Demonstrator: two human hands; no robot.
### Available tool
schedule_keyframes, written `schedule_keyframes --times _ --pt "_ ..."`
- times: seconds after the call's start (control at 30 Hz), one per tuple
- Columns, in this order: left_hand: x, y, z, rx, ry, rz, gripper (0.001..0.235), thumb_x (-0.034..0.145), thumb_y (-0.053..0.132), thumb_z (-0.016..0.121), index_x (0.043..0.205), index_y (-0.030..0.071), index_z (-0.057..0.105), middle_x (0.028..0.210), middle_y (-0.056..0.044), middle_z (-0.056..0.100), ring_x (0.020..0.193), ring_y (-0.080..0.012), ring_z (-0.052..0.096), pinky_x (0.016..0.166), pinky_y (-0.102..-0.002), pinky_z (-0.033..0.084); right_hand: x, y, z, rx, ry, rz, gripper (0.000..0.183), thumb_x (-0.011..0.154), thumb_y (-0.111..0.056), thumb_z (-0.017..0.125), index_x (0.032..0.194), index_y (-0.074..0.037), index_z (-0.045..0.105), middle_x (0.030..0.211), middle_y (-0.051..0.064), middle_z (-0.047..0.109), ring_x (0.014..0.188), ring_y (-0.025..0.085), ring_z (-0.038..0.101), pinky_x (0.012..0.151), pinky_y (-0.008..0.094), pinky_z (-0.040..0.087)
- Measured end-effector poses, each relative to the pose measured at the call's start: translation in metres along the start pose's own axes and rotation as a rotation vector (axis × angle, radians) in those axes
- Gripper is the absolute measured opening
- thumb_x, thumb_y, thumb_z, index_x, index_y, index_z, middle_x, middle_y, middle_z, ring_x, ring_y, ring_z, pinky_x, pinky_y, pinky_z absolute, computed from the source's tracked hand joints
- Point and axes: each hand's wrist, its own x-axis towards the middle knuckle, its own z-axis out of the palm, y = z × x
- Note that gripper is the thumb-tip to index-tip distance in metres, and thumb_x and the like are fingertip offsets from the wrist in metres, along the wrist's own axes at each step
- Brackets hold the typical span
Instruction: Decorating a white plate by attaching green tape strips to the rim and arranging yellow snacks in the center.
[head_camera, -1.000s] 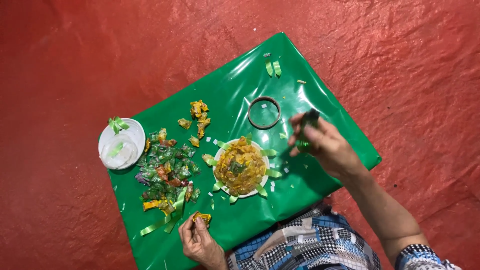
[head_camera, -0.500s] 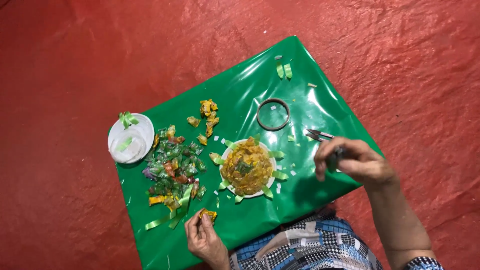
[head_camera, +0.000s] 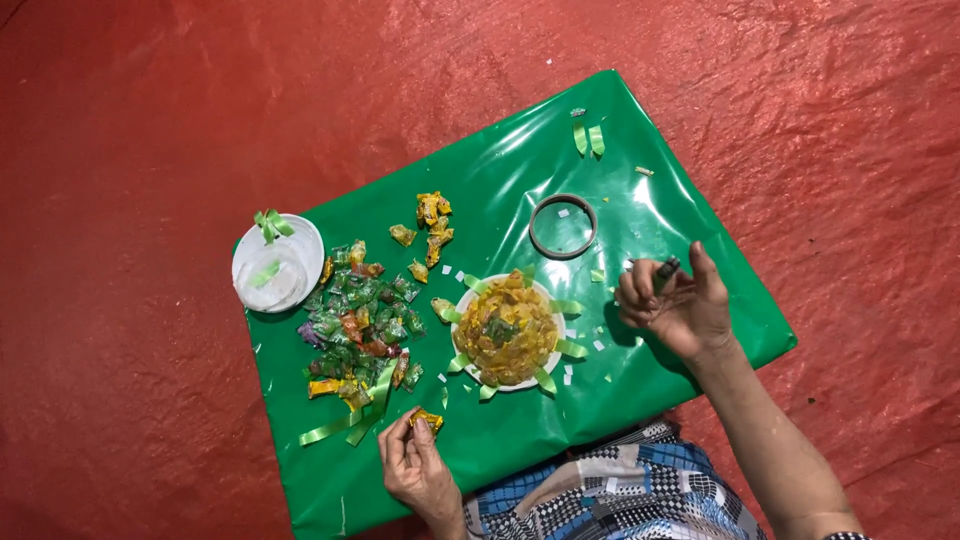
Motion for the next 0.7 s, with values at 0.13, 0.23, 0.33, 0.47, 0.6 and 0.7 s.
schedule_keyframes --times 0.13,0.23,0.33,0.47,0.6,0.7 --pt "0.000 -0.002 -0.001 0.001 0.000 0.010 0.025 0.100 0.014 0.064 0.112 -0.007 0.071 0.105 -0.014 0.064 0.093 -0.0235 0.071 0.075 -0.031 0.064 -0.004 0.004 -0.007 -0.019 0.003 -0.003 0.067 0.094 -0.066 0.054 0.068 -0.004 0.054 0.063 0.007 0.043 0.055 0.019 0.037 0.051 0.031 0.031" --pt "0.001 -0.002 0.000 0.038 -0.012 0.021 0.026 0.101 0.017 0.063 0.111 -0.005 0.073 0.104 -0.013 0.064 0.090 -0.0222 0.071 0.072 -0.030 0.063 -0.004 0.005 0.002 -0.213 0.050 -0.051 0.067 0.092 -0.068 0.053 0.065 -0.008 0.055 0.059 0.003 0.041 0.051 0.017 0.034 0.049 0.031 0.026" --pt "0.001 0.001 0.000 0.051 -0.008 0.018 0.024 0.100 0.016 0.064 0.111 -0.003 0.073 0.103 -0.012 0.065 0.087 -0.0207 0.071 0.069 -0.029 0.062 -0.004 0.008 0.007 -0.350 0.071 -0.109 0.060 0.096 -0.058 0.052 0.064 -0.007 0.055 0.059 0.002 0.040 0.050 0.016 0.036 0.048 0.029 0.030" --pt "0.001 0.002 0.001 0.090 -0.003 0.013 0.027 0.101 0.021 0.064 0.110 -0.001 0.074 0.103 -0.011 0.065 0.084 -0.0195 0.070 0.066 -0.028 0.061 -0.005 0.013 -0.002 -0.443 0.124 -0.119 0.048 0.095 -0.046 0.050 0.068 -0.007 0.059 0.058 0.000 0.037 0.052 0.013 0.035 0.049 0.028 0.029" --pt "0.001 0.005 0.001 0.056 -0.014 0.014 0.024 0.101 0.019 0.064 0.111 -0.002 0.074 0.103 -0.011 0.065 0.086 -0.0193 0.070 0.068 -0.028 0.061 -0.005 0.013 0.001 -0.472 0.105 -0.119 0.066 0.101 -0.063 0.043 0.071 -0.006 0.060 0.061 0.002 0.041 0.053 0.014 0.036 0.050 0.029 0.028" --pt "0.000 0.007 0.001 0.050 -0.013 -0.011 0.026 0.100 0.020 0.064 0.111 -0.002 0.074 0.103 -0.011 0.065 0.088 -0.0199 0.070 0.071 -0.029 0.062 -0.003 0.018 -0.004 -0.499 0.103 -0.111 0.048 0.097 -0.048 0.050 0.071 -0.008 0.058 0.061 0.001 0.040 0.053 0.012 0.032 0.049 0.028 0.026"
